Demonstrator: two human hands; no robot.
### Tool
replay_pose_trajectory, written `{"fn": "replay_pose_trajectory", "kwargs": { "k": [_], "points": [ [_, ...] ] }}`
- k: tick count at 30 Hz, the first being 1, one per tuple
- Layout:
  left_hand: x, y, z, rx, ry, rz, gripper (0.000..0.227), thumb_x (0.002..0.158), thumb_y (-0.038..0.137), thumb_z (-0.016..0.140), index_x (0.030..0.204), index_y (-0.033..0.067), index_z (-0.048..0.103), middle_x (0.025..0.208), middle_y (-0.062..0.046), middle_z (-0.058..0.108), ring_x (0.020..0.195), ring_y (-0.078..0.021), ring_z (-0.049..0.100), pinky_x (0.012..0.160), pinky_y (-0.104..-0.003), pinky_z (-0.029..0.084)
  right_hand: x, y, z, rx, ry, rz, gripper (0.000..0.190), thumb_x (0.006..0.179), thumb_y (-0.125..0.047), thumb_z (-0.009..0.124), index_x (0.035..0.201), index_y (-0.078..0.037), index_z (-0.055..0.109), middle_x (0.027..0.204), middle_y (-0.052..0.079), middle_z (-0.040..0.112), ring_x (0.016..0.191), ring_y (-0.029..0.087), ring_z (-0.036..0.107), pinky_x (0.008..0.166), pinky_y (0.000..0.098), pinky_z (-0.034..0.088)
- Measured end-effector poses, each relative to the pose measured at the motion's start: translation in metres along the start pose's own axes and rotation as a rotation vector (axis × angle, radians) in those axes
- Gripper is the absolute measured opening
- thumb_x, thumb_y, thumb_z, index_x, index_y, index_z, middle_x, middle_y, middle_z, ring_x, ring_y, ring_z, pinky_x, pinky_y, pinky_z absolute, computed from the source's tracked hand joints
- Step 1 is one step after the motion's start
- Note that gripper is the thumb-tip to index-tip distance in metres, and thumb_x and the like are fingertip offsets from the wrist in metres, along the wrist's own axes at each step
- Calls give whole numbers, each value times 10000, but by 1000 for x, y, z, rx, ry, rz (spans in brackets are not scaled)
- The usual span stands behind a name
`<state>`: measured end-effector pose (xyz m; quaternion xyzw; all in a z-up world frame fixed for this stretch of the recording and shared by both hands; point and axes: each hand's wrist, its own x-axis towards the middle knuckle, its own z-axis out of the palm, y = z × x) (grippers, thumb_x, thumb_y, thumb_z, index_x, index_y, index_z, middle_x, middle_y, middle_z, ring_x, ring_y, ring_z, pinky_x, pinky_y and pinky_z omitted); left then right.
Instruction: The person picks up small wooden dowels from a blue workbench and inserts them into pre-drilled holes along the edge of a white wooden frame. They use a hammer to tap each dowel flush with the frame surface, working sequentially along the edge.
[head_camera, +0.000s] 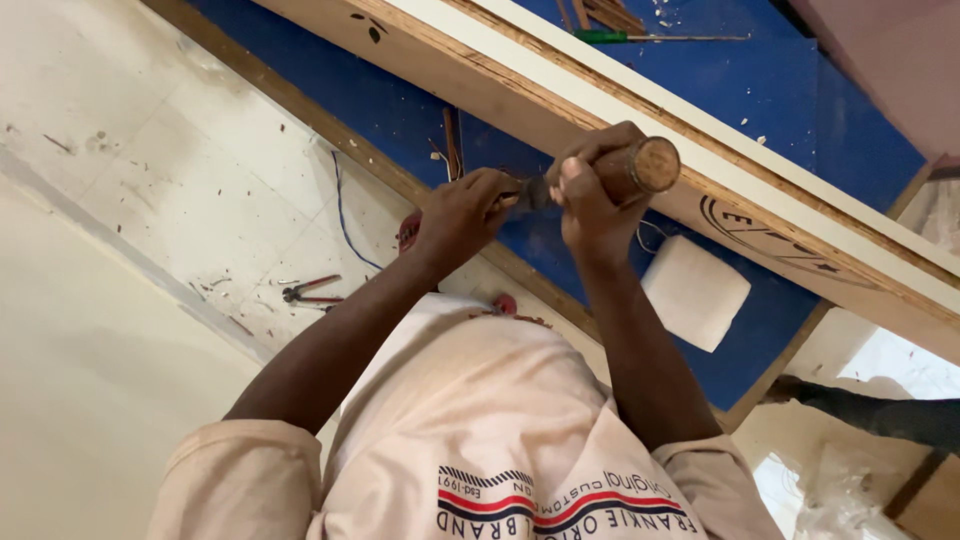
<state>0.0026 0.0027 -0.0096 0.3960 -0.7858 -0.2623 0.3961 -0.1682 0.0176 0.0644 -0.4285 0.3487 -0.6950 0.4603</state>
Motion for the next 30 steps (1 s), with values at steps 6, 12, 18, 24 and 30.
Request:
{"fn": "replay_pose_trajectory", "kwargs": {
  "k": [6, 12, 18, 24, 30],
  "points": [
    [-4, -3, 3, 27, -7, -13, 197, 895, 90, 731, 1064, 119, 635, 1014, -54, 703, 836, -287, 715, 677, -413, 559, 3, 0, -3, 25, 8, -14, 170, 904, 33, 625, 980, -66, 510, 786, 79, 580, 572, 138, 552, 514, 274, 475],
    [0, 1, -1, 32, -16, 7, 191, 914, 115, 730, 1076, 139, 632, 1025, -51, 698, 830, -297, 703, 673, -413, 553, 2, 16, -3, -24, -53, 8, 225, 894, 61, 646, 1030, -68, 523, 830, 69, 608, 663, 132, 583, 579, 278, 493],
    [4, 7, -6, 67, -78, 43, 188, 938, 145, 719, 1112, 132, 648, 1002, -65, 660, 796, -319, 687, 631, -427, 535, 1, 19, -8, -51, -76, 41, 214, 910, 62, 662, 1039, -53, 537, 865, 68, 614, 705, 136, 587, 625, 296, 498],
    [9, 3, -2, 76, -48, -11, 132, 943, 157, 711, 1036, 120, 626, 984, -56, 673, 790, -326, 690, 638, -436, 539, 6, 5, -5, -54, -54, 24, 164, 926, 13, 646, 987, -63, 515, 776, 58, 578, 621, 135, 569, 588, 303, 503],
    [5, 1, 0, 92, -61, -38, 109, 966, 159, 717, 1018, 109, 635, 953, -76, 666, 776, -334, 690, 637, -441, 538, 2, 4, -3, -78, -25, -1, 147, 911, 18, 633, 958, -58, 517, 763, 63, 573, 614, 133, 559, 571, 297, 487]
  ]
}}
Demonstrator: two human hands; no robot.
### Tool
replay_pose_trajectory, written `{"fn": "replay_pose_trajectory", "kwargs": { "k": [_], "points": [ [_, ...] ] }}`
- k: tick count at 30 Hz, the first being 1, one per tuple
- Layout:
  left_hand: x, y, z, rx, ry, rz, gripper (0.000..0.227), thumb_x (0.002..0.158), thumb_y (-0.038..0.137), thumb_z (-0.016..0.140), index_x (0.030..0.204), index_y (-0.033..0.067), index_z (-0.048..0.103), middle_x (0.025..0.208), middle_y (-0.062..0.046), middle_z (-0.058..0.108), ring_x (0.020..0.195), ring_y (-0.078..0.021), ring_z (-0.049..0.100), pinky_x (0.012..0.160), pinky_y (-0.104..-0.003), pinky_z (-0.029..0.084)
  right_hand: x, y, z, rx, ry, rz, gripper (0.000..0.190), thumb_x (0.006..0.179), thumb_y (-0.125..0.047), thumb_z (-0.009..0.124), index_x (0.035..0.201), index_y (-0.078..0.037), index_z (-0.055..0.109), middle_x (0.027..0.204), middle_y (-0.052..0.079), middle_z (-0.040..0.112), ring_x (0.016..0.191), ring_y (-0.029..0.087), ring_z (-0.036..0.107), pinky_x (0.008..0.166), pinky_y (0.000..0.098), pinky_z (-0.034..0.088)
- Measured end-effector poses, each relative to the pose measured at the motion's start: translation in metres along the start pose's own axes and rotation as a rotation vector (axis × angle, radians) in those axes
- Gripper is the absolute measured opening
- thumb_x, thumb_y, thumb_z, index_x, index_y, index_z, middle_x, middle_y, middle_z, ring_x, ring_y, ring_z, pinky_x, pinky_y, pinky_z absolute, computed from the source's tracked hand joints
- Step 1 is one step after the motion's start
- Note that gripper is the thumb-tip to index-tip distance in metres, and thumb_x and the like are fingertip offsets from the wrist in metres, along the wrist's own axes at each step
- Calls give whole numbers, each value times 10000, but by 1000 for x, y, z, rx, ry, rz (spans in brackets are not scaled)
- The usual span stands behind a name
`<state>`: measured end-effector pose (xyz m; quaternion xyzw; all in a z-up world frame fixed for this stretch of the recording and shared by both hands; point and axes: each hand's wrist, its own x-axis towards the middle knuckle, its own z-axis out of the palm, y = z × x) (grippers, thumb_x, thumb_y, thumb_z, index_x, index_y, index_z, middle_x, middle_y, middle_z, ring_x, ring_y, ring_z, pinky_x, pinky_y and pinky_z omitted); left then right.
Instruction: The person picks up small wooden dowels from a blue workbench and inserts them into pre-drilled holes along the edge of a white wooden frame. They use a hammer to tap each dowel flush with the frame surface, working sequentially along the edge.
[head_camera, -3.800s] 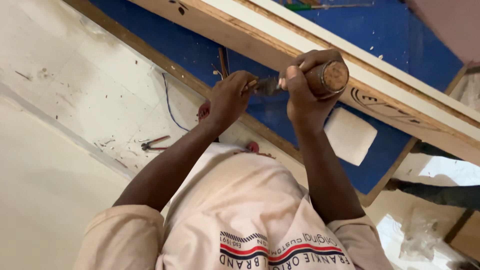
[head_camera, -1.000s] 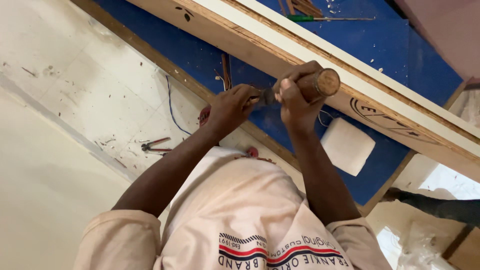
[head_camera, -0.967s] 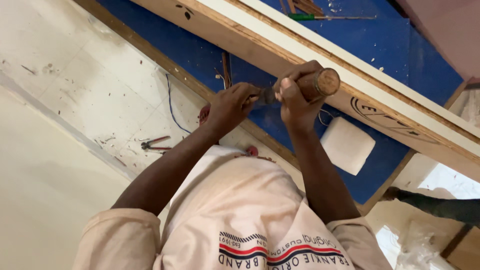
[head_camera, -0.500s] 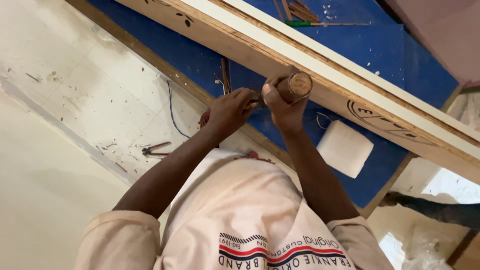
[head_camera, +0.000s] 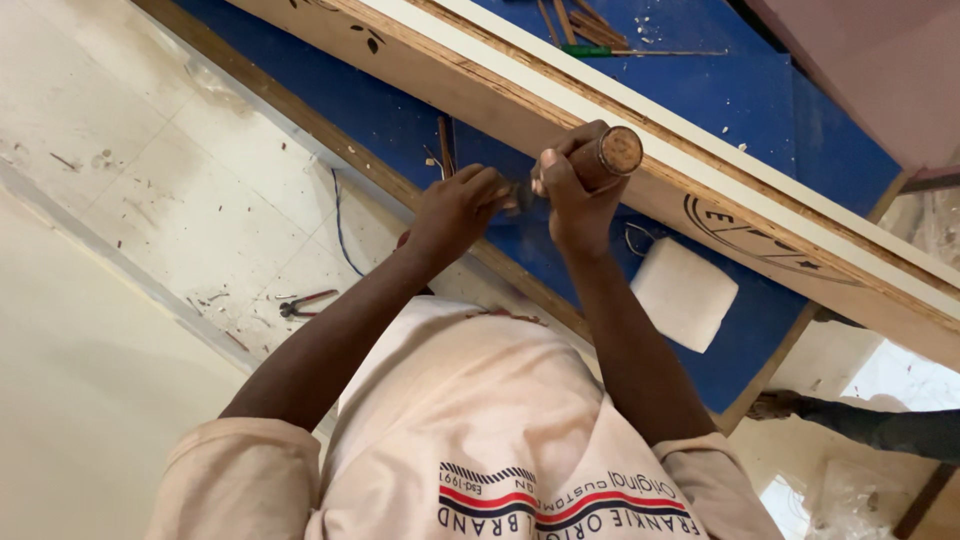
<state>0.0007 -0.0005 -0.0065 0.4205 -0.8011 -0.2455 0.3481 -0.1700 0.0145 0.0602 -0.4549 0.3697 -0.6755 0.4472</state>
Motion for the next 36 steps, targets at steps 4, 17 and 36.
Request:
{"fn": "replay_pose_trajectory", "kwargs": {
  "k": [4, 17, 36],
  "points": [
    [-5, 0, 0, -49, 22, 49, 101, 963, 146, 714, 1038, 104, 662, 993, -60, 696, 770, -305, 702, 641, -415, 556, 2, 1, -1, 6, 9, -11, 145, 909, 19, 629, 952, -64, 518, 763, 63, 576, 601, 132, 568, 571, 303, 509],
    [-4, -5, -3, -316, 79, -236, 247, 880, 135, 824, 872, 24, 604, 894, -113, 717, 783, -258, 705, 652, -389, 501, -9, -32, 12, 89, 4, -84, 179, 907, 50, 617, 1000, -69, 521, 770, 88, 601, 596, 154, 578, 517, 284, 490],
    [-13, -5, 23, -226, 216, -74, 103, 891, 163, 747, 945, 109, 677, 919, -81, 676, 877, -305, 686, 719, -417, 535, -28, 5, 7, 7, 78, -68, 252, 937, 105, 629, 1044, -89, 508, 862, 49, 578, 640, 133, 597, 602, 285, 528]
  ]
}}
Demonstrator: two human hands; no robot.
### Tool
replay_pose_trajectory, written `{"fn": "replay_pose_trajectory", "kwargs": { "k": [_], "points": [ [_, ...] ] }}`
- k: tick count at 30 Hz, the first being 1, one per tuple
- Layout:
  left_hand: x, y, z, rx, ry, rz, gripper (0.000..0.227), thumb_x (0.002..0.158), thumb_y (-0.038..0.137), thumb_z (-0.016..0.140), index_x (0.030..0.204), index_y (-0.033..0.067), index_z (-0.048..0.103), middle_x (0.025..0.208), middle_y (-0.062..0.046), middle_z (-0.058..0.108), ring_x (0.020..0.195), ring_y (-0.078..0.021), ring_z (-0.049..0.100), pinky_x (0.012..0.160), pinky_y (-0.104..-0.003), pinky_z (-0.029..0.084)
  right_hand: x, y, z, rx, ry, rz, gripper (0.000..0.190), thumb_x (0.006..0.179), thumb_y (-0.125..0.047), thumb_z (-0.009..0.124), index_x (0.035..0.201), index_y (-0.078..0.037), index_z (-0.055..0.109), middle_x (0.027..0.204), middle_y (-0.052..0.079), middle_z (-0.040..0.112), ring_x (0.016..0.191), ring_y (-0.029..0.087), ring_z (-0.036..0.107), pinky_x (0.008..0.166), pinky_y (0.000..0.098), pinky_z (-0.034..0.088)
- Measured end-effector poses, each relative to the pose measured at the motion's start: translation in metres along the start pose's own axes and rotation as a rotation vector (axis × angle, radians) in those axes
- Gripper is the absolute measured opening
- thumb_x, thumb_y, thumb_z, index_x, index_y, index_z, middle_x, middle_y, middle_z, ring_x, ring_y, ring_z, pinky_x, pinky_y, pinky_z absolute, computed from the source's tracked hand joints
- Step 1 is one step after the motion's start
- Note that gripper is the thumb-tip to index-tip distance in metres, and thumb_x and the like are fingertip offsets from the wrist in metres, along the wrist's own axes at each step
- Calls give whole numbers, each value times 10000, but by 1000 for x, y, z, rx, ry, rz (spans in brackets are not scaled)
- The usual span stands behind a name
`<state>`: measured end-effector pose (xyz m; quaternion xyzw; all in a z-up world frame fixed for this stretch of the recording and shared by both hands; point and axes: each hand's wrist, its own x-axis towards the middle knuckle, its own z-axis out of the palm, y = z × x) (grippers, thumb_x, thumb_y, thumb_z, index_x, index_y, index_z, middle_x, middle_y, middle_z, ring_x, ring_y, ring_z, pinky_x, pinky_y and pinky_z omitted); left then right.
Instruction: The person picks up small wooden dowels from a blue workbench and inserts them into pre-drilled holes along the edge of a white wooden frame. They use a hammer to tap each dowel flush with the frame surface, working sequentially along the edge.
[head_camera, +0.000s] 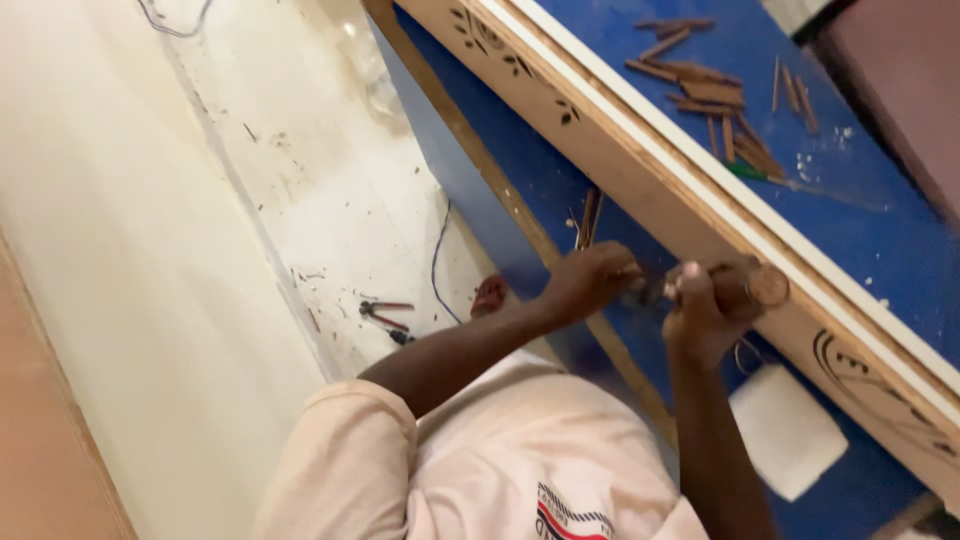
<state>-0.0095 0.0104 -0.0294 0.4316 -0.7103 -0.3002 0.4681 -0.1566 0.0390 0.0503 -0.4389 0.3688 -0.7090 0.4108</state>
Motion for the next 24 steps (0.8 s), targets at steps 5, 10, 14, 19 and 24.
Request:
{"fn": "replay_pose_trajectory", "kwargs": {
  "k": [5, 10, 14, 19, 24],
  "points": [
    [-1, 3, -5, 31, -33, -62, 107, 939, 170, 731, 936, 102, 649, 910, -80, 672, 831, -303, 687, 693, -425, 533, 4, -12, -2, -3, -27, 9, 223, 913, 85, 603, 1059, -64, 526, 780, 79, 588, 625, 154, 598, 583, 280, 518],
    [1, 6, -9, 25, -47, -24, 98, 907, 155, 719, 943, 100, 647, 926, -86, 674, 825, -320, 681, 673, -431, 524, 9, -11, 4, -81, -23, -24, 212, 887, 88, 599, 1014, -67, 528, 749, 81, 587, 616, 171, 620, 585, 286, 533],
    [2, 2, -13, 5, -69, -54, 139, 925, 154, 742, 936, 89, 620, 917, -91, 653, 824, -318, 677, 696, -426, 525, 9, -21, 3, 1, -4, 38, 167, 893, 74, 577, 980, -62, 533, 756, 90, 612, 624, 155, 606, 618, 279, 520],
    [3, 5, -13, 23, -91, -21, 117, 908, 152, 739, 949, 100, 642, 933, -79, 666, 835, -320, 684, 681, -421, 521, 11, -13, -4, 2, -29, -16, 177, 906, 90, 593, 987, -61, 548, 725, 92, 603, 588, 154, 585, 581, 287, 517],
    [6, 5, -13, 10, -106, -95, 132, 897, 190, 759, 938, 104, 668, 924, -86, 669, 791, -319, 673, 662, -424, 514, 4, 1, -4, -12, -34, 28, 192, 906, 104, 595, 1003, -57, 552, 792, 111, 627, 705, 171, 605, 670, 312, 523]
  ]
}}
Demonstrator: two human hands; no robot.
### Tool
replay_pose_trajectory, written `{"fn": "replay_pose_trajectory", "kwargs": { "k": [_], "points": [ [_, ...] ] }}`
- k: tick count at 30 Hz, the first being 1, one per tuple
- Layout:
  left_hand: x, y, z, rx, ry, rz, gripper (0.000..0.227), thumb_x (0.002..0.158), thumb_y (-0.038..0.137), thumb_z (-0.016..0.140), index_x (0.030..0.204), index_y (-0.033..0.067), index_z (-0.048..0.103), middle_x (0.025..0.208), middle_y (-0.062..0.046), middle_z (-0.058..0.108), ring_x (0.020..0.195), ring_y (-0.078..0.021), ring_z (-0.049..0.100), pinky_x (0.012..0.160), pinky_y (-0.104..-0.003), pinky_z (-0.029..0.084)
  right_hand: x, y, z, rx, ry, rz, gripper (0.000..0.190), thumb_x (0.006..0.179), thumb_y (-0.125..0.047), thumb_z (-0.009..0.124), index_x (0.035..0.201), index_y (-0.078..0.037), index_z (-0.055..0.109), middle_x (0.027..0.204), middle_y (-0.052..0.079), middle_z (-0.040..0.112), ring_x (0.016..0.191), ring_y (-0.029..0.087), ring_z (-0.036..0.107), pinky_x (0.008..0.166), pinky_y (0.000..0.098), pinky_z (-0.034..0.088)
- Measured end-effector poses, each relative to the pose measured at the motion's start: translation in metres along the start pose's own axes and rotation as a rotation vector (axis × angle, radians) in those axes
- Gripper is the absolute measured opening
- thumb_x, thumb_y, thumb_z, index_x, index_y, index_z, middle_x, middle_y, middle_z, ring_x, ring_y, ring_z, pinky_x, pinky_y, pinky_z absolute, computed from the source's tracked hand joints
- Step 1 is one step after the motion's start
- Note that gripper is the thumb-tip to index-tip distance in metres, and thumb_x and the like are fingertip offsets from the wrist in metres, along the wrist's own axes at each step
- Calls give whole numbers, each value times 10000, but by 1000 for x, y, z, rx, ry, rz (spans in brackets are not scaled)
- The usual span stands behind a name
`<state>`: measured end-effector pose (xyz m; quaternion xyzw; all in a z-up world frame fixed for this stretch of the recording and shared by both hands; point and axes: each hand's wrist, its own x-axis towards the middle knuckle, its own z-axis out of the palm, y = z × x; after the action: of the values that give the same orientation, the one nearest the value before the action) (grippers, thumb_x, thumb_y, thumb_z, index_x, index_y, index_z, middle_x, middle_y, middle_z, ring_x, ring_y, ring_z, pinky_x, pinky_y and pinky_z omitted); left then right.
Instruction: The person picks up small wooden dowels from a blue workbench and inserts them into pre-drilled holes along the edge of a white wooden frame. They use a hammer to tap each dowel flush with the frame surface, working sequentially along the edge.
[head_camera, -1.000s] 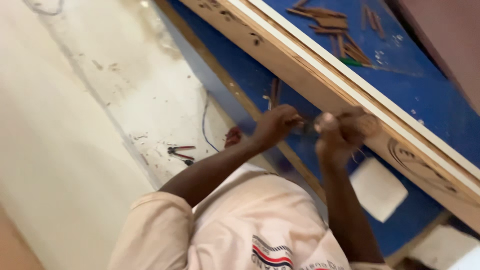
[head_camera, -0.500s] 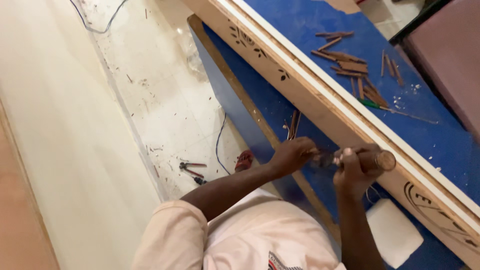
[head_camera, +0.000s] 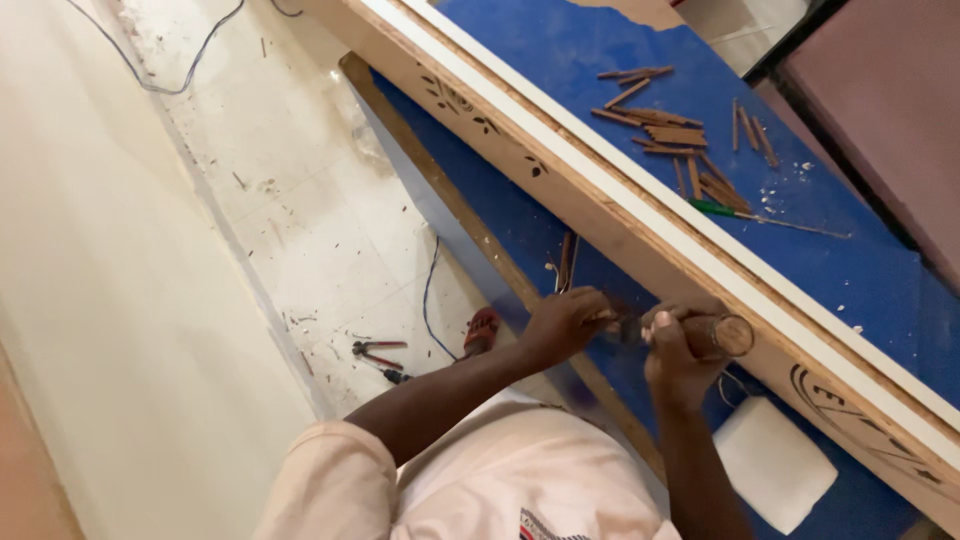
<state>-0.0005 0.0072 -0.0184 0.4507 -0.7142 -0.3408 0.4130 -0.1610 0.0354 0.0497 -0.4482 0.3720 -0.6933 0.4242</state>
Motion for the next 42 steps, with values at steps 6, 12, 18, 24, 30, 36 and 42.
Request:
{"fn": "replay_pose_trajectory", "kwargs": {
  "k": [6, 12, 18, 24, 30, 36, 42],
  "points": [
    [6, -27, 15, -35, 8, 121, 140, 894, 135, 779, 916, 85, 650, 917, -105, 649, 842, -327, 658, 705, -416, 521, 6, 8, -8, 72, 8, 8, 206, 934, 88, 637, 1034, -60, 534, 796, 91, 602, 677, 172, 590, 624, 318, 505],
    [22, -20, 0, -201, -59, -53, 215, 866, 90, 838, 871, 33, 631, 815, -96, 613, 735, -187, 605, 655, -337, 497, 13, 10, -13, 100, 71, 51, 213, 913, 76, 622, 1020, -69, 508, 760, 77, 567, 631, 176, 566, 584, 327, 494],
    [26, 7, -4, -296, -93, -197, 166, 907, 108, 811, 939, 36, 666, 811, -72, 698, 745, -106, 639, 646, -287, 523, 14, 7, -6, 94, 102, 55, 187, 912, 71, 630, 993, -58, 522, 760, 89, 586, 631, 174, 581, 585, 322, 502],
    [26, 9, -4, -296, -123, -180, 119, 933, 100, 760, 1026, 54, 703, 899, -65, 767, 811, -95, 719, 678, -266, 561, 16, 3, -2, 56, 60, 38, 175, 900, 54, 626, 975, -63, 519, 761, 76, 575, 620, 153, 579, 588, 320, 518],
    [25, 13, -10, -56, -50, -61, 231, 882, 138, 829, 900, 26, 628, 771, -121, 631, 653, -226, 601, 589, -364, 464, 26, -6, -5, 69, 82, 14, 147, 901, 42, 615, 945, -61, 520, 701, 69, 563, 580, 151, 565, 557, 311, 505],
    [26, 10, -7, -2, -30, 31, 293, 894, 129, 816, 848, 26, 546, 768, -121, 575, 658, -275, 575, 594, -415, 428, 32, -23, 1, 86, 72, -9, 144, 901, 44, 614, 944, -57, 521, 684, 74, 565, 570, 151, 562, 554, 312, 502],
    [19, 2, 0, 41, 16, 11, 284, 900, 147, 807, 857, 42, 547, 773, -116, 589, 660, -279, 586, 587, -413, 435, 29, -43, 10, 74, 57, -26, 170, 901, 40, 604, 989, -65, 503, 726, 87, 573, 595, 153, 562, 577, 309, 503]
  ]
}}
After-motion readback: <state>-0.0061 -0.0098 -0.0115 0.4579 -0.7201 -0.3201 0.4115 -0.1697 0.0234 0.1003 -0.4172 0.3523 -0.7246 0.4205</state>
